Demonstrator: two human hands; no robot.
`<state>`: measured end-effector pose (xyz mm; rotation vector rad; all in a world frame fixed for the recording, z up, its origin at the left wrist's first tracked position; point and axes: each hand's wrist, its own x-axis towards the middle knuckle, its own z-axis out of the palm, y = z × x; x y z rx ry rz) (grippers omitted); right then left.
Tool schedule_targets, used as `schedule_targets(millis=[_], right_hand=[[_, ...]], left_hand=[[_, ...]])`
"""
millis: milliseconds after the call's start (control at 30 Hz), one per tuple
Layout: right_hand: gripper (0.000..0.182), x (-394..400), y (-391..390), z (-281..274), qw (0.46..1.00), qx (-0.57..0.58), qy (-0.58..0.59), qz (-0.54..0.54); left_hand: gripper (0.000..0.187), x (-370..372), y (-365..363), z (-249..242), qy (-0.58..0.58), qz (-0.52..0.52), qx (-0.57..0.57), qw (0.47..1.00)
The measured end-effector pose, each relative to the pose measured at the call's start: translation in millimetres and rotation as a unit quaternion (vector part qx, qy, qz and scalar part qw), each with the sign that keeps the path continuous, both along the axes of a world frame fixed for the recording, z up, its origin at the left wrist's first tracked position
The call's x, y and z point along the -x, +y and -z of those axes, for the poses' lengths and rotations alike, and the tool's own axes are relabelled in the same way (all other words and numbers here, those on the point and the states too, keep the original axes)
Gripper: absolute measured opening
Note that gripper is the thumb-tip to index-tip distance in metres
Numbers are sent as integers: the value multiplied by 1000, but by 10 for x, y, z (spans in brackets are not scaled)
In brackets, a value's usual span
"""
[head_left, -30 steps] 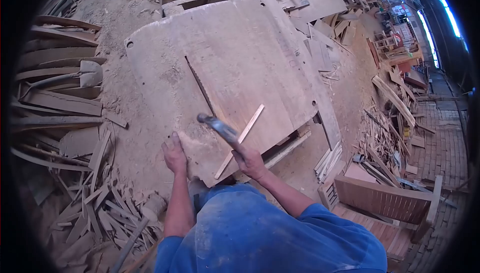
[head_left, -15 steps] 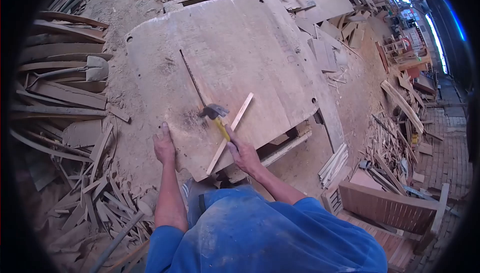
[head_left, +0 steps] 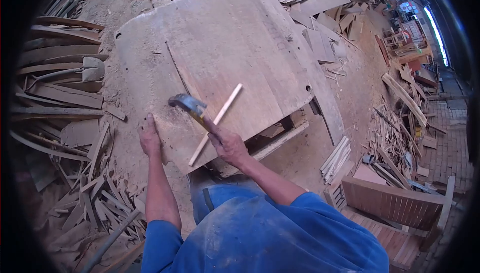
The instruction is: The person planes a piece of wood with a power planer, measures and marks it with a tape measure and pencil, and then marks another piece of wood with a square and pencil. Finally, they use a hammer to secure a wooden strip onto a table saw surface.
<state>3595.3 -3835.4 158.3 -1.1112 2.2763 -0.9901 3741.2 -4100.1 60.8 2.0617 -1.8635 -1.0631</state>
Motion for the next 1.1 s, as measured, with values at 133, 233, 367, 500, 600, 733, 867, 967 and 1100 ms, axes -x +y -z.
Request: schedule_targets(millis=[133,233,367,500,600,733,867,967,1100], right_hand=[[65,-6,-101,-87,986,-158,-53,25],[68,-20,-124,-402,987,-116,-94,60],[69,-113,-35,120,998,-43,-17,46],[64,-179,-14,-28,988,-111,-80,67],[61,-323,396,-195,986,-76,-84,124],[59,-601,1333,-251,973,-35,-77,217],[46,-667,2397,-231,933,-47,-87,345],[45,-682,3020,-220,886,-69,-62,455],[44,-400,3699,57,826,-128,5,549]], left_hand=[[120,-13,-28,15,-4,7,11,1000],[121,-18,-30,65,13,8,14,1000],[124,22,-28,146,32,-17,-20,999],[126,-64,-131,157,-8,5,-28,1000],[127,-67,-121,98,-7,18,-63,998],[128,-109,-33,-56,61,13,-107,992],[128,-677,-246,458,114,-44,-89,988],[111,-1288,-241,472,71,-98,-69,990],[81,-2155,-40,434,63,-165,49,983]])
